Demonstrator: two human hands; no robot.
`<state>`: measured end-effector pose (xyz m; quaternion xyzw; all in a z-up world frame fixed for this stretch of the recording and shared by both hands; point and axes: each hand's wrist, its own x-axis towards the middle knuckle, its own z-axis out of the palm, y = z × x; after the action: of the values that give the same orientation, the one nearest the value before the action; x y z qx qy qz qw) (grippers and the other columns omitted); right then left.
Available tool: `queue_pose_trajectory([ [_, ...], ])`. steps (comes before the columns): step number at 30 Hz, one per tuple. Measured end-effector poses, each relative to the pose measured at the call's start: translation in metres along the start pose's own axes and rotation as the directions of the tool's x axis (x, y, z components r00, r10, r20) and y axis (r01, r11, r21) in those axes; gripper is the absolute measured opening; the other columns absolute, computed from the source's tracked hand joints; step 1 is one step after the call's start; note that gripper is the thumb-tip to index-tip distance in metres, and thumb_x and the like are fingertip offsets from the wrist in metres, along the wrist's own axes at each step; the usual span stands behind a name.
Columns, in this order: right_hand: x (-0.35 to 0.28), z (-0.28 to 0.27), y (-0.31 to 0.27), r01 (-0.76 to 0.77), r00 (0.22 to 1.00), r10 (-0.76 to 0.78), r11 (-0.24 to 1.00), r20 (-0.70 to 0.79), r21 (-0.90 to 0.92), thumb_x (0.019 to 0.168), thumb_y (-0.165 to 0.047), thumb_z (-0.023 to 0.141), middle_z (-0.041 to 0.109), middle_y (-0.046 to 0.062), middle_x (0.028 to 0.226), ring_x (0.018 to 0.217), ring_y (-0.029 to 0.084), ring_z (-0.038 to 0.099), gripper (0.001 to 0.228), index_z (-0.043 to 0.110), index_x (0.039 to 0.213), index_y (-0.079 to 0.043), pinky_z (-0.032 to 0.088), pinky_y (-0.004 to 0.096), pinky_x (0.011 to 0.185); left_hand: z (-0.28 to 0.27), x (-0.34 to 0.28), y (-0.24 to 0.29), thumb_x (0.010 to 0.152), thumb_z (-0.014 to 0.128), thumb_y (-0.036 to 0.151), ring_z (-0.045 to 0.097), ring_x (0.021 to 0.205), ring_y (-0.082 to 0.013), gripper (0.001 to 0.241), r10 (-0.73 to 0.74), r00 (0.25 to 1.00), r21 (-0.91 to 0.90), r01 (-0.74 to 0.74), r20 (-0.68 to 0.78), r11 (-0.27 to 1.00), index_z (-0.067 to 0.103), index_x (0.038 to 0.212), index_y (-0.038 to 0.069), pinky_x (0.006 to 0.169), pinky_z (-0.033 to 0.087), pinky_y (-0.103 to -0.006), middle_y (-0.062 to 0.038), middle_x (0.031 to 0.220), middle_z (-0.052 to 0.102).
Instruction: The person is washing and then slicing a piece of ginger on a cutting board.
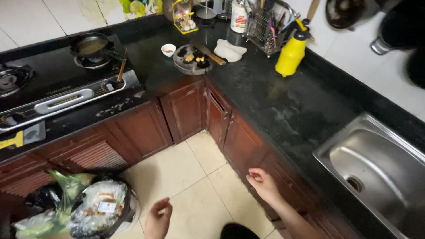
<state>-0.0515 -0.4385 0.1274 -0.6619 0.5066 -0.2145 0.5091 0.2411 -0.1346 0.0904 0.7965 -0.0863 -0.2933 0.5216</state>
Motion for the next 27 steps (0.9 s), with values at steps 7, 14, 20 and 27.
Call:
queue_pose_trajectory([
  [7,0.202,0.091,-0.023,0.449,0.884,-0.459,0.887,-0.095,-0.104,0.077,-0.024,0.09,0.066,0.014,0.127,0.108,0.022,0.067,0.077,0.051,0.138,-0.001,0.053,0.031,0.096,0.037,0.091,0.203,0.097,0.067,0.018,0.073,0.098,-0.0178,0.039,-0.081,0.967,0.0,0.084,0.241,0.996,0.071,0.135,0.011,0.086,0.057,-0.0293,-0.008,0.121,0.079],
  [14,0.424,0.151,-0.182,0.496,0.868,-0.464,0.835,0.179,-0.24,0.08,-0.037,0.087,0.045,0.026,0.149,0.136,0.034,0.052,0.108,0.024,0.158,0.004,0.047,0.043,0.112,0.078,0.263,0.209,0.091,0.075,0.003,0.077,0.086,-0.0268,0.038,-0.031,0.995,-0.298,0.058,0.096,0.953,0.074,0.129,0.0,0.077,0.062,-0.0345,-0.017,0.107,0.081],
  [20,0.563,0.224,-0.332,0.716,0.697,-0.639,0.652,0.325,-0.252,0.079,-0.035,0.087,0.036,0.037,0.155,0.143,0.047,0.045,0.114,0.018,0.157,0.011,0.042,0.052,0.115,0.08,0.35,0.328,0.092,0.07,0.006,0.075,0.096,-0.0209,0.041,-0.007,0.998,-0.28,0.025,0.062,0.96,0.07,0.133,0.003,0.085,0.059,-0.0305,-0.01,0.119,0.079],
  [27,0.737,0.34,-0.365,0.745,0.664,-0.6,0.476,0.446,-0.468,0.076,-0.044,0.089,0.037,0.041,0.147,0.131,0.053,0.045,0.125,0.012,0.158,0.011,0.036,0.06,0.11,0.083,0.464,0.394,0.094,0.069,0.005,0.07,0.092,-0.02,0.039,-0.076,0.987,-0.332,0.121,0.145,0.936,0.07,0.133,0.003,0.084,0.054,-0.0303,-0.011,0.113,0.077],
])
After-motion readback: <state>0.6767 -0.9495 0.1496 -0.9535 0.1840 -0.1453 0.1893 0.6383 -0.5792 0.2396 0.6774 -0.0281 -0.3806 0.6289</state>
